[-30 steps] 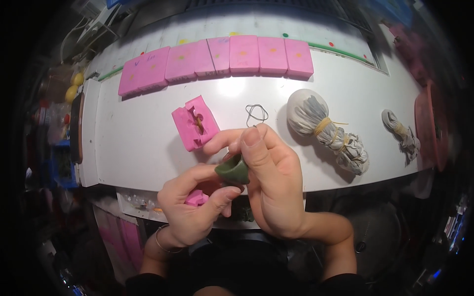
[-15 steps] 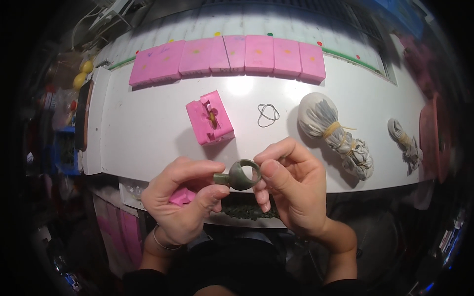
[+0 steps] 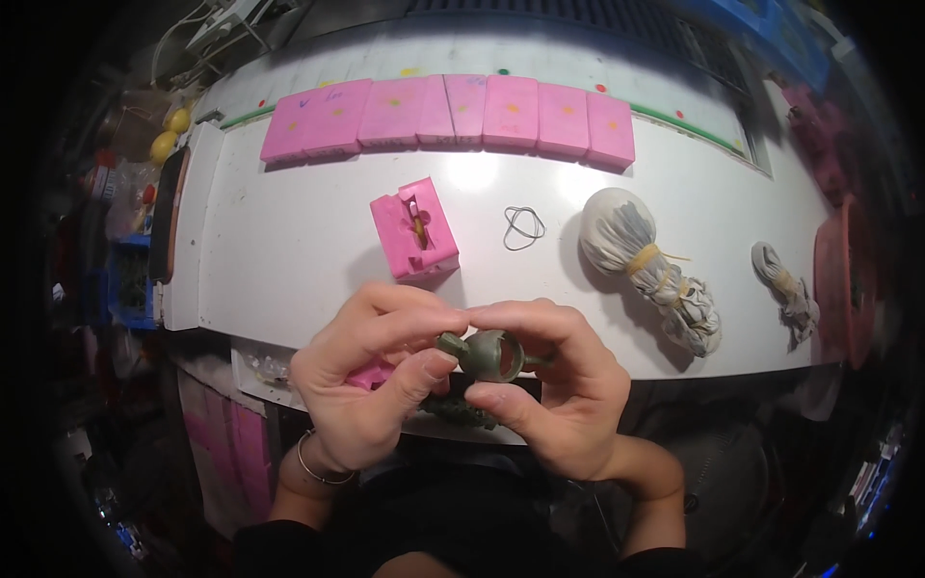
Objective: The person uses pink rubber molds to shape green plastic components, cleaning the molds and components by hand and with a small tool, and then organizes the finished parts and molds on the workstation.
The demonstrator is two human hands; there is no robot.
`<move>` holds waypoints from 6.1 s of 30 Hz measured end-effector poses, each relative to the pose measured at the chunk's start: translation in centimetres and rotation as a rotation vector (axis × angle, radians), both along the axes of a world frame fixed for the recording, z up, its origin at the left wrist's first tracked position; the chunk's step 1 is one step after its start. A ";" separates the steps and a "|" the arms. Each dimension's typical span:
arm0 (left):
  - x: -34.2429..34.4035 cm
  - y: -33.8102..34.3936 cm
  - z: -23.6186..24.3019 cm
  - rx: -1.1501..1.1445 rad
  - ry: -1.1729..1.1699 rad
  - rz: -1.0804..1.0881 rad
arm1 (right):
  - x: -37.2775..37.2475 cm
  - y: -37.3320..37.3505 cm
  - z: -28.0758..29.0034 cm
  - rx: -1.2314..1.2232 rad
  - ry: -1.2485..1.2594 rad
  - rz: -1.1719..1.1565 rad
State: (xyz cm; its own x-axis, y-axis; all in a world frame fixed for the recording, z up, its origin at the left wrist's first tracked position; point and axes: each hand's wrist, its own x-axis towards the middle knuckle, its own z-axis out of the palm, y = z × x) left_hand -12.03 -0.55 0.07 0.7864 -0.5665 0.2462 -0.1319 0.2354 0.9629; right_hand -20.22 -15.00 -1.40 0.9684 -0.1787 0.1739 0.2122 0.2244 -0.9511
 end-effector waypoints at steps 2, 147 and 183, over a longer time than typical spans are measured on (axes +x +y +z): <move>-0.1 -0.3 0.1 0.019 0.003 0.006 | 0.1 0.0 0.5 0.025 0.011 -0.024; 4.7 5.1 -10.3 0.597 -0.411 0.545 | -3.5 -49.6 13.1 -1.337 -0.130 -1.910; 3.8 3.5 -8.3 0.725 -0.578 0.609 | -3.2 -48.5 15.4 -0.466 -0.073 -1.425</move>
